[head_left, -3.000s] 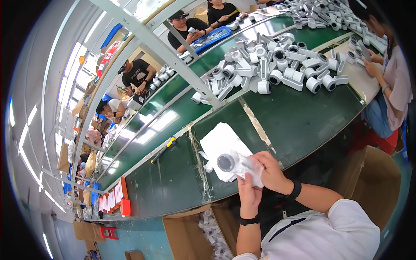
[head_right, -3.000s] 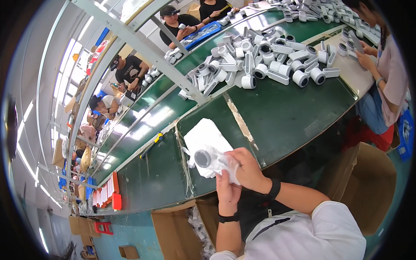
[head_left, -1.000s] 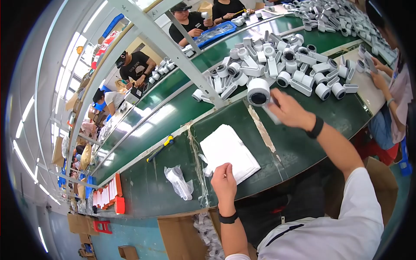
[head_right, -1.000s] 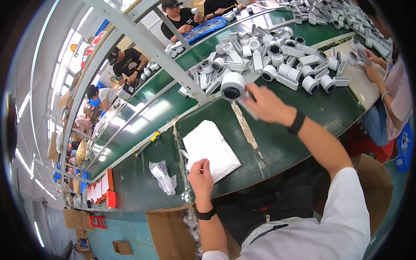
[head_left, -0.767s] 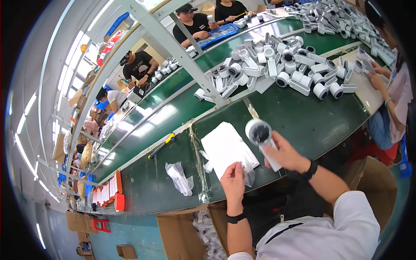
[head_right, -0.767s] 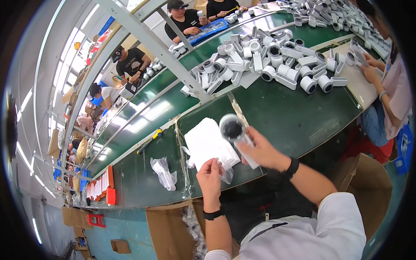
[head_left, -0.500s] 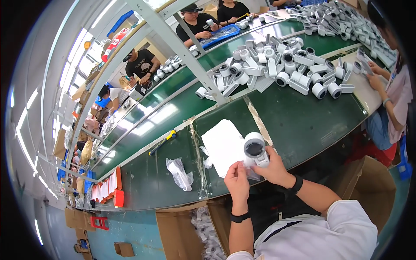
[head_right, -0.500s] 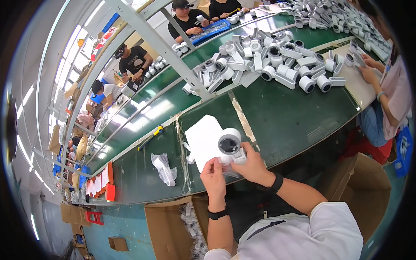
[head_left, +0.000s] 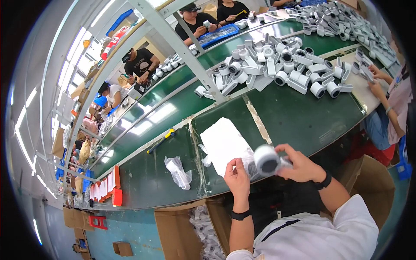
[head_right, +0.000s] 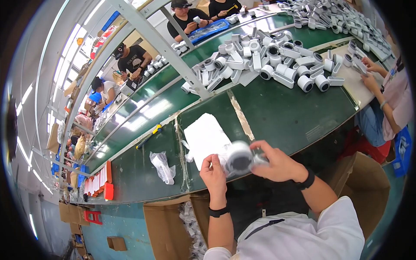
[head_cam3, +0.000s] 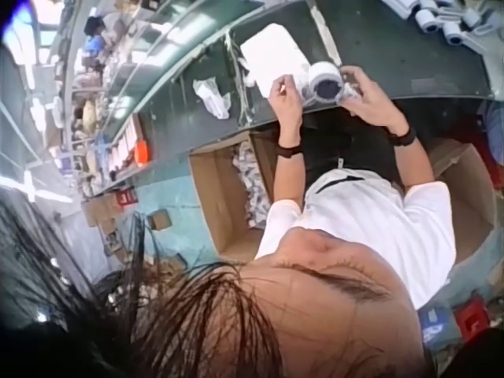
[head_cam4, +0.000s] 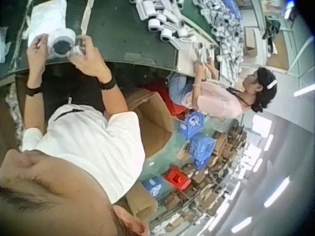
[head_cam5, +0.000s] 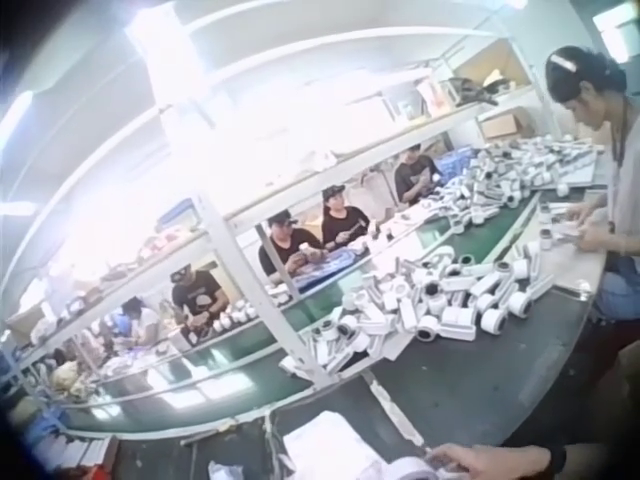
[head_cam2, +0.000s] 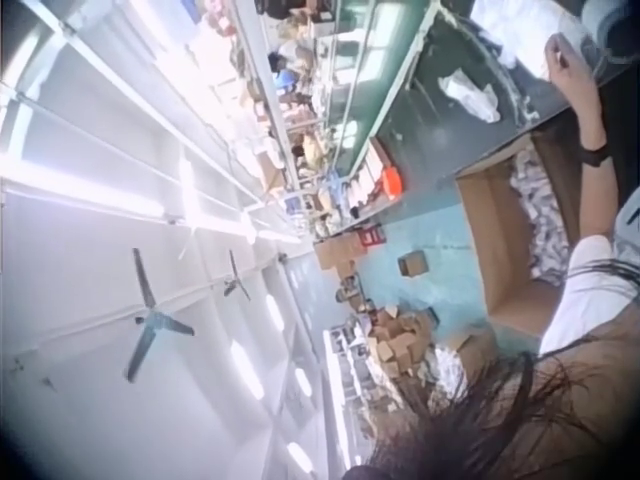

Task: The person bags small white fans by hand, placing each fan into a plastic bag and setting them on the table before gathering the bagged fans into a cardboard box.

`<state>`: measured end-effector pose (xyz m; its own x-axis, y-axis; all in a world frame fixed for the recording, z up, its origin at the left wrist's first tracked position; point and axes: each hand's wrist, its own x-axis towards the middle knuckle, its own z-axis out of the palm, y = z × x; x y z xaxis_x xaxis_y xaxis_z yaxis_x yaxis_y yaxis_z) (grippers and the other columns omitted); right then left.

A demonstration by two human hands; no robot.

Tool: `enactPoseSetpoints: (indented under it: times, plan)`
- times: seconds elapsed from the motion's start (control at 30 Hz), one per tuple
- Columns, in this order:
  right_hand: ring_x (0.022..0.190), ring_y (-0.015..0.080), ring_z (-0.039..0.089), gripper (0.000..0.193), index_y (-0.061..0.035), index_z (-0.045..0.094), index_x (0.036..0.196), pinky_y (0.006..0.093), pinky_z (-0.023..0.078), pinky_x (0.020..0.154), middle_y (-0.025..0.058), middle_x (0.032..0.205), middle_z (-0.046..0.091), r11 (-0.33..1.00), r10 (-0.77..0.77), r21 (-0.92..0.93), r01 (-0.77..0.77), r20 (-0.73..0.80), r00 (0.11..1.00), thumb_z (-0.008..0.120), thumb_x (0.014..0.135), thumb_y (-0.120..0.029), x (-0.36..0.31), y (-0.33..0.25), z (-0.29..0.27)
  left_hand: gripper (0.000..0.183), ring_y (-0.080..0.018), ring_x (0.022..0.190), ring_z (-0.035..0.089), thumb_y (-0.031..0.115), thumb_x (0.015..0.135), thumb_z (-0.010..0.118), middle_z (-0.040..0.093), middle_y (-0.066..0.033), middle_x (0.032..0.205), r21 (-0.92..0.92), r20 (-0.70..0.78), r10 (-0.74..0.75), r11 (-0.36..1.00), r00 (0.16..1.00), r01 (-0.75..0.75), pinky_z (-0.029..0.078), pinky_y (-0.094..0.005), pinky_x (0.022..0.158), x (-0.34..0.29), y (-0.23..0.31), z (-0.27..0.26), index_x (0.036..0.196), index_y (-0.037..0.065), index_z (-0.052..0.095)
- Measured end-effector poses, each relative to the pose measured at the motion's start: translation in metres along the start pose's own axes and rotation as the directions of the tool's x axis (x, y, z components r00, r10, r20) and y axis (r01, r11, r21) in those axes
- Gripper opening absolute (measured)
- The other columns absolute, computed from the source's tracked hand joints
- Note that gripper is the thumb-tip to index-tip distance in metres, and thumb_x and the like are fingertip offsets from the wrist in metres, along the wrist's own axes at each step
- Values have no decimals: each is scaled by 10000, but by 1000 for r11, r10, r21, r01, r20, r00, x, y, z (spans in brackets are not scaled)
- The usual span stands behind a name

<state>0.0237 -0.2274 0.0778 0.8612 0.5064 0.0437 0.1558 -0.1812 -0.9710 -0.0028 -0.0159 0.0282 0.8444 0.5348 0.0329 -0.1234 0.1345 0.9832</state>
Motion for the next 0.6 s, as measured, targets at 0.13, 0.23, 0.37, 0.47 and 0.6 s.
enactPoseSetpoints:
  times: [0.13, 0.23, 0.37, 0.47, 0.6]
  plan:
    - [757, 218, 665, 821, -56, 205, 1444, 317, 505, 720, 144, 986, 677, 977, 60, -215, 0, 273, 960, 701, 797, -156, -6, -1, -7, 153, -19, 662, 461, 149, 949, 619, 572, 13, 801, 86, 74, -81, 994, 994, 75, 346, -179, 541, -1, 7, -1, 953, -4, 635]
    - [736, 227, 677, 976, -81, 14, 1519, 314, 545, 659, 181, 1213, 620, 968, 197, -218, -126, 339, 920, 686, 818, -183, 12, 1, -1, 116, -74, 719, 553, 94, 930, 626, 616, -23, 850, 183, 240, 191, 954, 952, -237, 438, -207, 607, 1, 8, -6, 937, -20, 648]
    - [634, 112, 616, 776, -50, 231, 1495, 261, 542, 553, 136, 1190, 604, 964, 245, -26, -265, 473, 846, 655, 851, -137, 23, 23, -4, 73, -104, 780, 566, 40, 892, 641, 600, -47, 948, 100, 401, 165, 970, 901, -223, 461, -235, 669, -3, 24, -1, 939, -7, 670]
    - [610, 124, 609, 651, -26, 325, 1432, 260, 531, 515, 115, 1083, 617, 952, 259, 29, -303, 444, 858, 634, 865, -103, 26, 26, 16, 79, -124, 747, 566, 29, 857, 663, 575, -61, 918, 244, 386, 196, 921, 901, -305, 459, -254, 626, -6, 28, -7, 931, 2, 675]
    - [560, 131, 587, 482, -17, 383, 1317, 264, 499, 451, 101, 972, 609, 898, 289, 265, -352, 248, 925, 603, 892, -77, 25, 29, 42, 118, -210, 647, 570, 19, 799, 685, 534, -81, 900, 462, 293, 388, 743, 874, -484, 467, -299, 575, -13, 27, -2, 912, 48, 677]
